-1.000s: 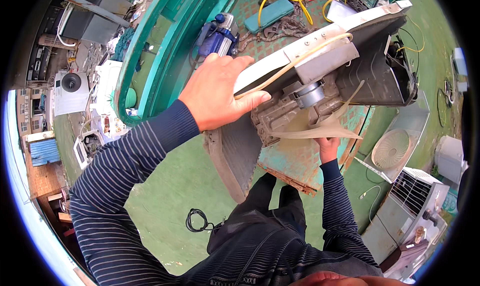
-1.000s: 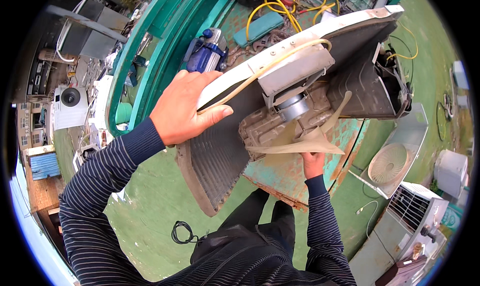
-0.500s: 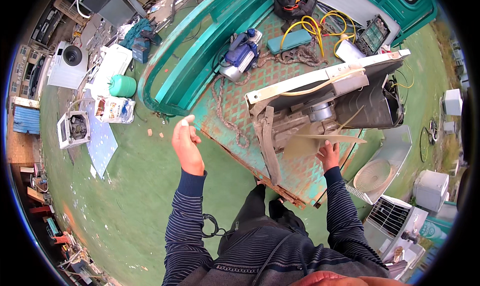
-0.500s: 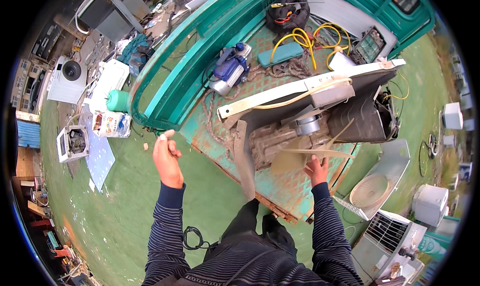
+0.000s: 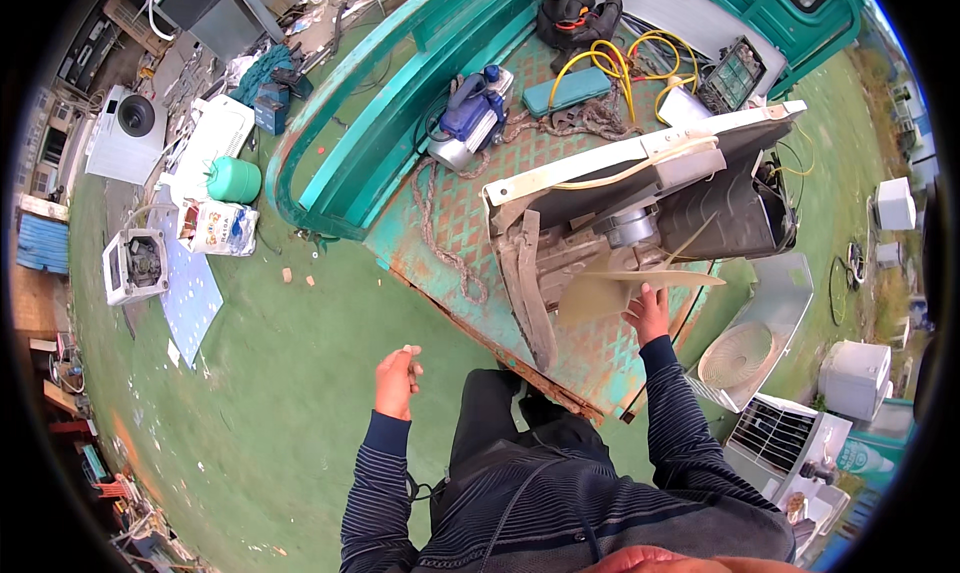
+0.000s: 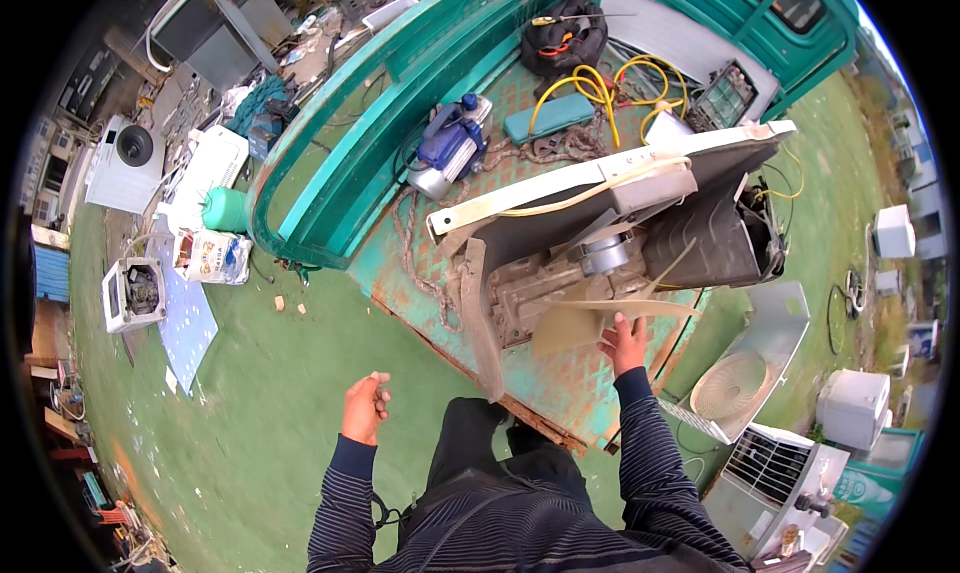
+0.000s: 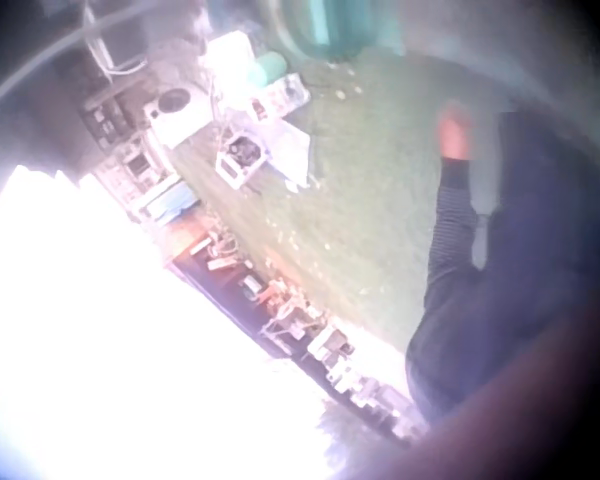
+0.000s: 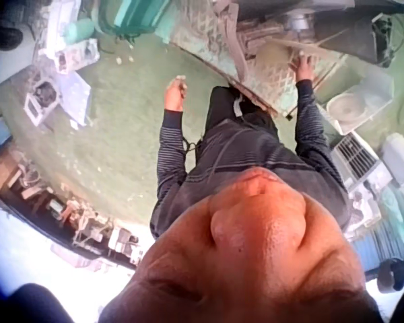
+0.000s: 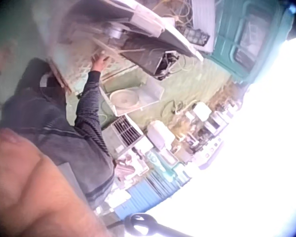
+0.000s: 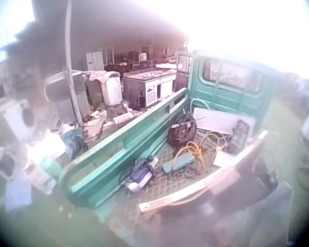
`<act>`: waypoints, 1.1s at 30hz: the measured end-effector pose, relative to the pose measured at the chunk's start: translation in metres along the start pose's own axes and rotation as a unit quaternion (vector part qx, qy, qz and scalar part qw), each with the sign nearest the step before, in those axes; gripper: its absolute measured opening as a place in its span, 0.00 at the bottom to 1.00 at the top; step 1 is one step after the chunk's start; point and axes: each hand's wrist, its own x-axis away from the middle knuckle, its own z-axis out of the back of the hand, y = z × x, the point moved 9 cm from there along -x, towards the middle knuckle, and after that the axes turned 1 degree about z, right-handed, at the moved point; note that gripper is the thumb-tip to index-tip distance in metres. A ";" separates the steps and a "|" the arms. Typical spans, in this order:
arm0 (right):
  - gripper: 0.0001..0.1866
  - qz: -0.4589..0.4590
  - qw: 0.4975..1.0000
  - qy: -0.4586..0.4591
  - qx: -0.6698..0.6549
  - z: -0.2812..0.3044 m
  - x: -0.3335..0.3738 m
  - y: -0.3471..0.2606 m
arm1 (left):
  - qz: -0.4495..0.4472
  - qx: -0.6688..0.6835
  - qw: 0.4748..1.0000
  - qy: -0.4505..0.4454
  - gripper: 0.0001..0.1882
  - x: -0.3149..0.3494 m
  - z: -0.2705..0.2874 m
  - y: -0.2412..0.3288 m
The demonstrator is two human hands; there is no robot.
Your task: The person uses a power drill to remove a screw from a fan motor assembly. They then use pliers to remove a retaining clip from a fan blade and attach the blade to the motor shaft. Finally, they place a plastic fan cover over the assembly.
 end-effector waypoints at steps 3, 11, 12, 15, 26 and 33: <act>0.44 0.020 0.999 0.020 0.026 -0.002 0.004 -0.003 | -0.064 -0.057 0.996 -0.003 0.18 -0.023 0.001 0.062; 0.24 -0.034 0.983 0.130 0.123 0.003 0.123 -0.001 | -0.220 -0.194 0.944 -0.153 0.19 -0.177 -0.132 0.225; 0.20 0.000 0.977 0.144 0.155 -0.004 0.141 -0.016 | -0.258 -0.185 0.929 -0.192 0.19 -0.215 -0.154 0.230; 0.17 0.079 0.951 0.227 0.197 -0.069 0.203 -0.106 | -0.295 -0.296 0.878 -0.233 0.22 -0.276 -0.250 0.242; 0.43 0.279 0.817 0.186 0.469 -0.320 0.194 -0.259 | -0.560 -0.624 0.477 -0.263 0.21 -0.314 -0.501 0.226; 0.37 0.206 0.805 0.234 0.505 -0.321 0.175 -0.241 | -0.593 -0.681 0.397 -0.163 0.27 -0.374 -0.573 0.209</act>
